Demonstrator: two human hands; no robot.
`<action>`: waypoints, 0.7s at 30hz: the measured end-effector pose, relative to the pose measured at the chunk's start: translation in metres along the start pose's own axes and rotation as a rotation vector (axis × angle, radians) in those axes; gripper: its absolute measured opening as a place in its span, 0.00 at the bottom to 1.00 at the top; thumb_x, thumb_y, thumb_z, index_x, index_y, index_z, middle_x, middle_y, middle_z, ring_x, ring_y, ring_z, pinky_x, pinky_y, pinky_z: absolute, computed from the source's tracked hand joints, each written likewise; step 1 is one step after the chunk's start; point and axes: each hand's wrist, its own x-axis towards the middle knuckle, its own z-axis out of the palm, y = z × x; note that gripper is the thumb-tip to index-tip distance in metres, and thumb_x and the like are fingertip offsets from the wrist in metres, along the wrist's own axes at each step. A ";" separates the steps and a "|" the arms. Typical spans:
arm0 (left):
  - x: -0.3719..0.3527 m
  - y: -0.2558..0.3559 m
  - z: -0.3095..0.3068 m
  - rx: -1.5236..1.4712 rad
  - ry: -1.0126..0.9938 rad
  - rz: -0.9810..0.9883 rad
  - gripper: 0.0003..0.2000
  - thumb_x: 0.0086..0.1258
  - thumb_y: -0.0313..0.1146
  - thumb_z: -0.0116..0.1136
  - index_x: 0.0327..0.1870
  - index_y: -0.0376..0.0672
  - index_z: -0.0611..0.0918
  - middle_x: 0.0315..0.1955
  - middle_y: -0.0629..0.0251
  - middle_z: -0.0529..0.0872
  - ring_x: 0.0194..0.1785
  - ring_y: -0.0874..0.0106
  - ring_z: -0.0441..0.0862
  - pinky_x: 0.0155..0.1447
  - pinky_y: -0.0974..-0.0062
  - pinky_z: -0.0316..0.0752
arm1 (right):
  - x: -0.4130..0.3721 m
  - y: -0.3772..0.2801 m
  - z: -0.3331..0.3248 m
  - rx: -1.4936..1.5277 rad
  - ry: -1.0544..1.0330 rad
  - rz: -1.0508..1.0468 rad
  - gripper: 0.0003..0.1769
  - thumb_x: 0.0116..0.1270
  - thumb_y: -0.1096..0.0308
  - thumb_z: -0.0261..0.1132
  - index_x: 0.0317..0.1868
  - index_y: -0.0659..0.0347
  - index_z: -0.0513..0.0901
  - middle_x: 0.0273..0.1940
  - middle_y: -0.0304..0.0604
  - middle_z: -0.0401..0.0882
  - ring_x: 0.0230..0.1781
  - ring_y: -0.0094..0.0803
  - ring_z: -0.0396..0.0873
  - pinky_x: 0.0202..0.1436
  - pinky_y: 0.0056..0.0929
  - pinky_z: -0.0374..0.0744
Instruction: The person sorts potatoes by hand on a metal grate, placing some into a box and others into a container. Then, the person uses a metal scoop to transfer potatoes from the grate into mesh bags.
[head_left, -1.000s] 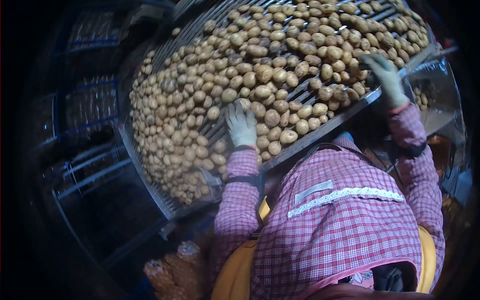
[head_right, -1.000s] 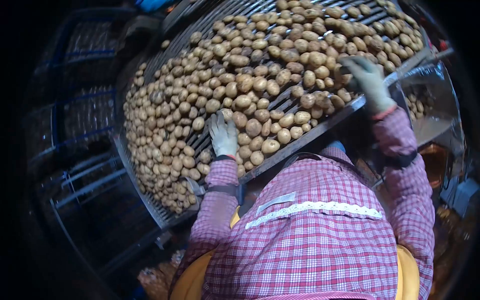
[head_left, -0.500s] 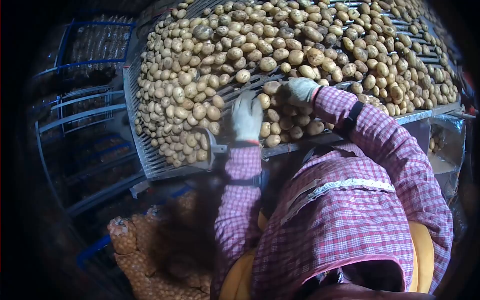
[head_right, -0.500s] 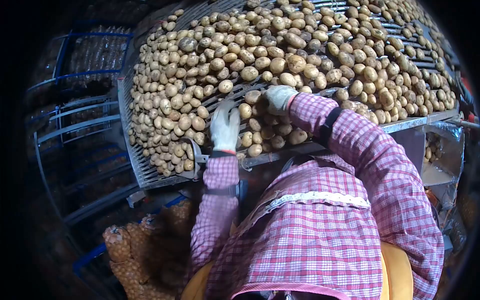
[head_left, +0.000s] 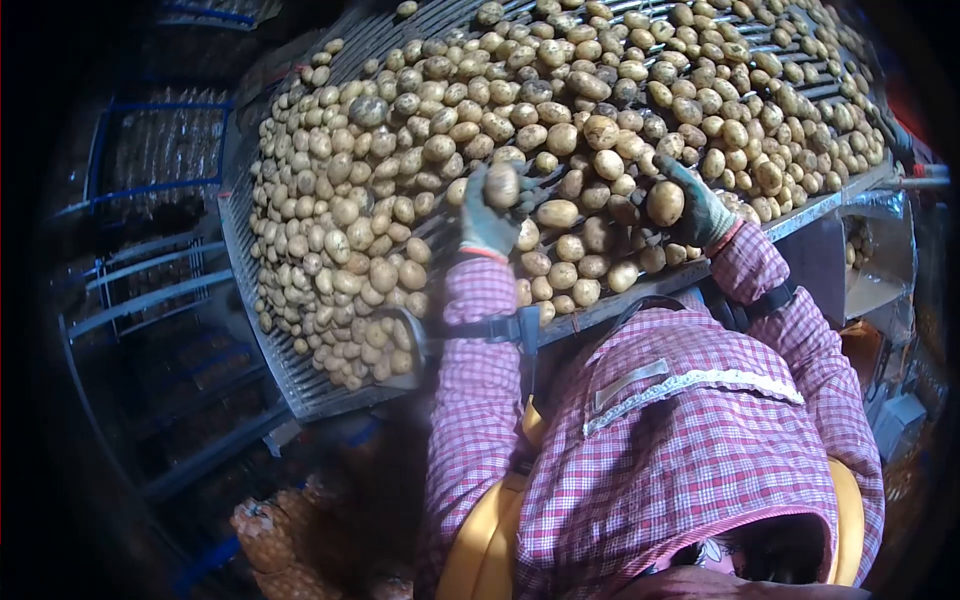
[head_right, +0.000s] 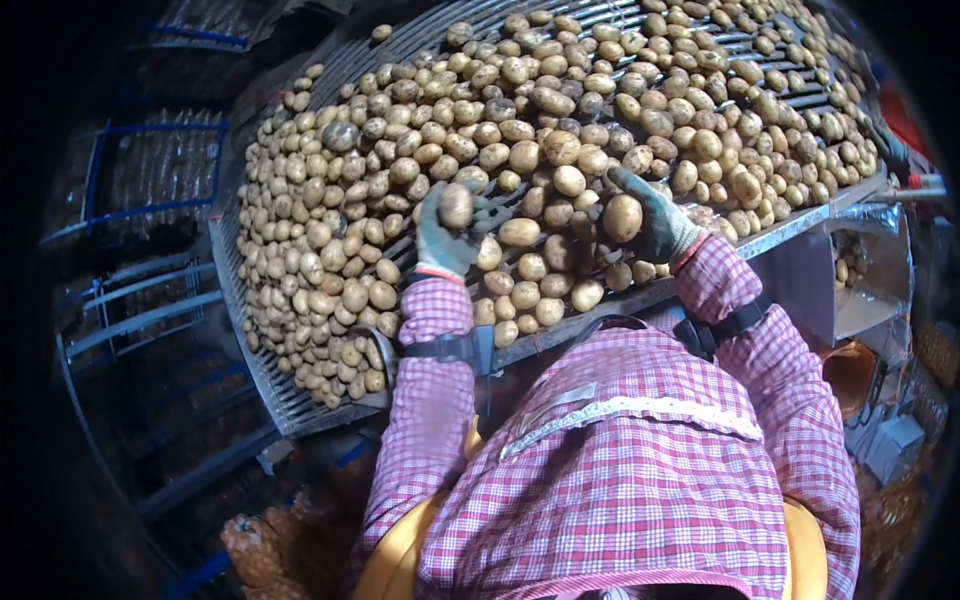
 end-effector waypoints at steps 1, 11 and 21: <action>-0.006 -0.001 0.016 -0.038 0.067 0.011 0.27 0.74 0.55 0.55 0.54 0.35 0.83 0.40 0.56 0.88 0.39 0.64 0.87 0.41 0.70 0.86 | -0.003 -0.002 -0.002 0.448 -0.021 0.264 0.21 0.71 0.66 0.69 0.61 0.61 0.78 0.47 0.45 0.85 0.49 0.34 0.86 0.53 0.36 0.88; -0.004 -0.060 0.103 0.196 -0.104 0.015 0.35 0.79 0.63 0.42 0.69 0.38 0.74 0.64 0.50 0.78 0.62 0.59 0.81 0.66 0.55 0.80 | -0.012 -0.053 0.006 -0.084 -0.074 -0.126 0.32 0.55 0.63 0.73 0.62 0.61 0.81 0.55 0.47 0.85 0.57 0.38 0.82 0.60 0.39 0.80; -0.025 -0.114 0.184 0.731 -0.465 0.224 0.27 0.84 0.48 0.41 0.70 0.34 0.72 0.68 0.56 0.76 0.73 0.62 0.71 0.78 0.61 0.63 | -0.073 -0.050 -0.028 1.304 0.140 0.526 0.23 0.80 0.49 0.56 0.62 0.57 0.77 0.48 0.47 0.85 0.42 0.36 0.87 0.35 0.33 0.88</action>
